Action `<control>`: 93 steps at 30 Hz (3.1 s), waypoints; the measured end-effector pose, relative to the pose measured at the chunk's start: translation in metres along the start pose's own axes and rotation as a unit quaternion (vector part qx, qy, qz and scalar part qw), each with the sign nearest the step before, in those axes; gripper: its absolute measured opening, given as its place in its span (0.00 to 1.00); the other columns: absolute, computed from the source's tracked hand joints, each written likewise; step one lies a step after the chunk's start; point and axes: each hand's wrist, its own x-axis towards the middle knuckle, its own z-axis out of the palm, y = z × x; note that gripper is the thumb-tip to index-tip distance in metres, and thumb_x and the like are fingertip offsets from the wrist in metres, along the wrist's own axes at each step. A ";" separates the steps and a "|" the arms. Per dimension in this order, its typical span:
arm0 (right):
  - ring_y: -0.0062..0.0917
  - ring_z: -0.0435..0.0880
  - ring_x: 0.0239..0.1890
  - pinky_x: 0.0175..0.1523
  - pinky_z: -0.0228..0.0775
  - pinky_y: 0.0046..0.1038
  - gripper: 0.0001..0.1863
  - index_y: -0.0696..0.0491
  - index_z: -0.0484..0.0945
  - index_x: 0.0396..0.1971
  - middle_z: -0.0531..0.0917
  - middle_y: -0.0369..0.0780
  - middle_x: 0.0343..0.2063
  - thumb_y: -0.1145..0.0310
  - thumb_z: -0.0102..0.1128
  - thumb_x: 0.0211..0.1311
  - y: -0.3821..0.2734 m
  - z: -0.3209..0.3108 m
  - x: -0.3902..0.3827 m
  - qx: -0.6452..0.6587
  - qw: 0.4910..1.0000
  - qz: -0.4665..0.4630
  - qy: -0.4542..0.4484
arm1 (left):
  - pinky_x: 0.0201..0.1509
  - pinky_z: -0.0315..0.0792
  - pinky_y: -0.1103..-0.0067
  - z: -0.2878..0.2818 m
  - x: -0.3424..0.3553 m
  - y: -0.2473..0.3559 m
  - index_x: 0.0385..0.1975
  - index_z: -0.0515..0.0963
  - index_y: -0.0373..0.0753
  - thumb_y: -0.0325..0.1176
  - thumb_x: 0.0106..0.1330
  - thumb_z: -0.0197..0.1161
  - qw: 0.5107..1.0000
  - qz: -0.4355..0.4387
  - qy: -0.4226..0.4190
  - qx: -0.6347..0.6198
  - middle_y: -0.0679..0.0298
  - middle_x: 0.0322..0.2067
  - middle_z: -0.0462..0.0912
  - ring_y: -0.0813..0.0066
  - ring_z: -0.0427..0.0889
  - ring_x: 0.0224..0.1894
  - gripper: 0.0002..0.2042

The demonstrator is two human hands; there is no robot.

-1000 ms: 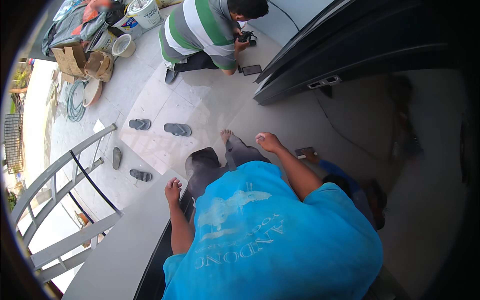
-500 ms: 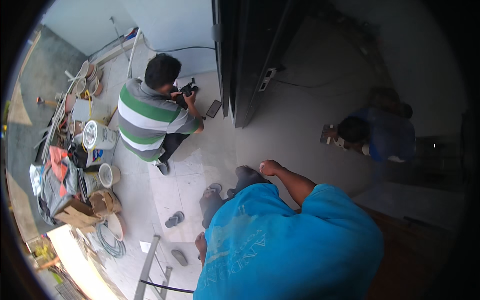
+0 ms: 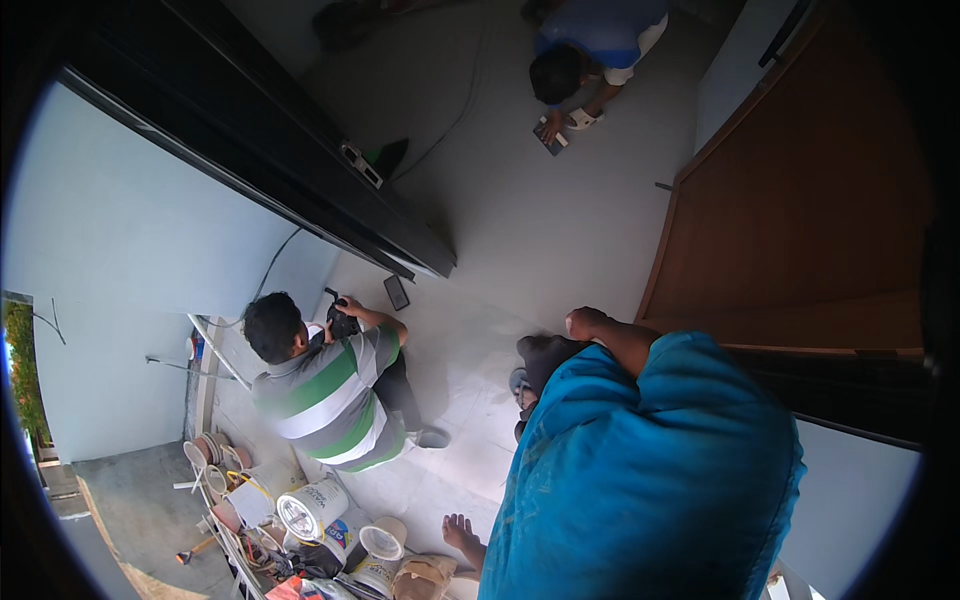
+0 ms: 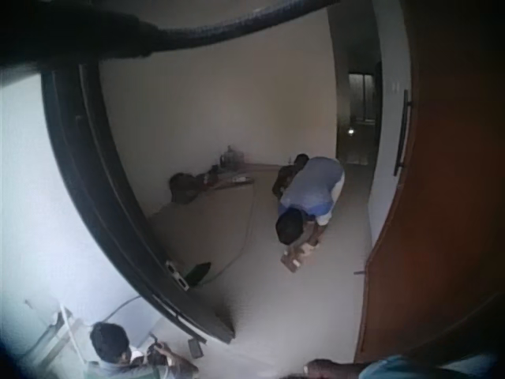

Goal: The person measures a wooden plank with a tape measure and marks it with a pencil, then uses a hand saw to cut the plank. The person fits the cut piece into a rectangular opening in the floor.

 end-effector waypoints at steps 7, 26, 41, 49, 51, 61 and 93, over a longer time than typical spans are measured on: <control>0.45 0.84 0.49 0.53 0.76 0.44 0.18 0.54 0.85 0.44 0.85 0.49 0.45 0.70 0.53 0.54 0.046 0.012 0.010 0.003 0.999 0.027 0.025 | 0.44 0.79 0.64 0.091 0.029 -0.070 0.55 0.73 0.39 0.36 0.65 0.62 0.952 0.031 -0.264 0.155 0.53 0.48 0.81 0.55 0.83 0.45 0.19; 0.44 0.85 0.44 0.49 0.76 0.42 0.15 0.54 0.86 0.37 0.86 0.49 0.41 0.70 0.50 0.56 0.094 0.029 0.039 0.080 0.993 0.064 0.055 | 0.48 0.74 0.65 0.199 -0.030 0.045 0.59 0.72 0.34 0.39 0.66 0.60 0.954 0.033 -0.250 0.164 0.55 0.48 0.81 0.59 0.82 0.47 0.23; 0.39 0.84 0.48 0.53 0.76 0.39 0.14 0.47 0.85 0.41 0.86 0.43 0.43 0.66 0.53 0.58 0.042 0.010 0.048 0.064 0.997 -0.015 0.047 | 0.30 0.81 0.70 0.133 0.044 -0.085 0.45 0.79 0.30 0.27 0.61 0.65 0.804 0.341 -0.334 0.354 0.52 0.38 0.83 0.62 0.86 0.38 0.14; 0.43 0.85 0.47 0.51 0.77 0.42 0.15 0.52 0.86 0.39 0.86 0.47 0.43 0.68 0.53 0.55 0.056 -0.001 0.055 0.019 0.999 0.009 0.027 | 0.31 0.78 0.73 0.161 -0.042 -0.040 0.56 0.74 0.29 0.32 0.67 0.58 0.954 0.023 -0.227 0.192 0.52 0.41 0.83 0.58 0.85 0.39 0.20; 0.43 0.85 0.47 0.50 0.77 0.43 0.15 0.53 0.86 0.39 0.86 0.48 0.43 0.69 0.54 0.54 0.055 0.000 0.057 0.036 0.998 -0.004 0.043 | 0.32 0.77 0.73 0.163 -0.044 -0.033 0.57 0.73 0.29 0.33 0.68 0.57 0.949 0.025 -0.238 0.203 0.52 0.42 0.83 0.59 0.85 0.40 0.20; 0.40 0.84 0.49 0.53 0.75 0.40 0.16 0.48 0.86 0.41 0.86 0.44 0.44 0.67 0.52 0.57 0.042 0.008 0.056 0.014 0.999 -0.036 -0.004 | 0.32 0.76 0.71 0.168 -0.042 -0.019 0.58 0.72 0.32 0.35 0.72 0.54 0.941 0.049 -0.229 0.245 0.53 0.45 0.82 0.62 0.85 0.39 0.19; 0.22 0.83 0.29 0.31 0.74 0.26 0.15 0.57 0.80 0.47 0.85 0.39 0.31 0.66 0.56 0.65 -0.248 0.154 0.026 -0.315 0.879 -0.259 -0.247 | 0.43 0.77 0.77 0.029 -0.203 -0.322 0.48 0.81 0.32 0.36 0.67 0.55 0.955 -0.151 0.208 -0.150 0.58 0.37 0.86 0.73 0.87 0.35 0.17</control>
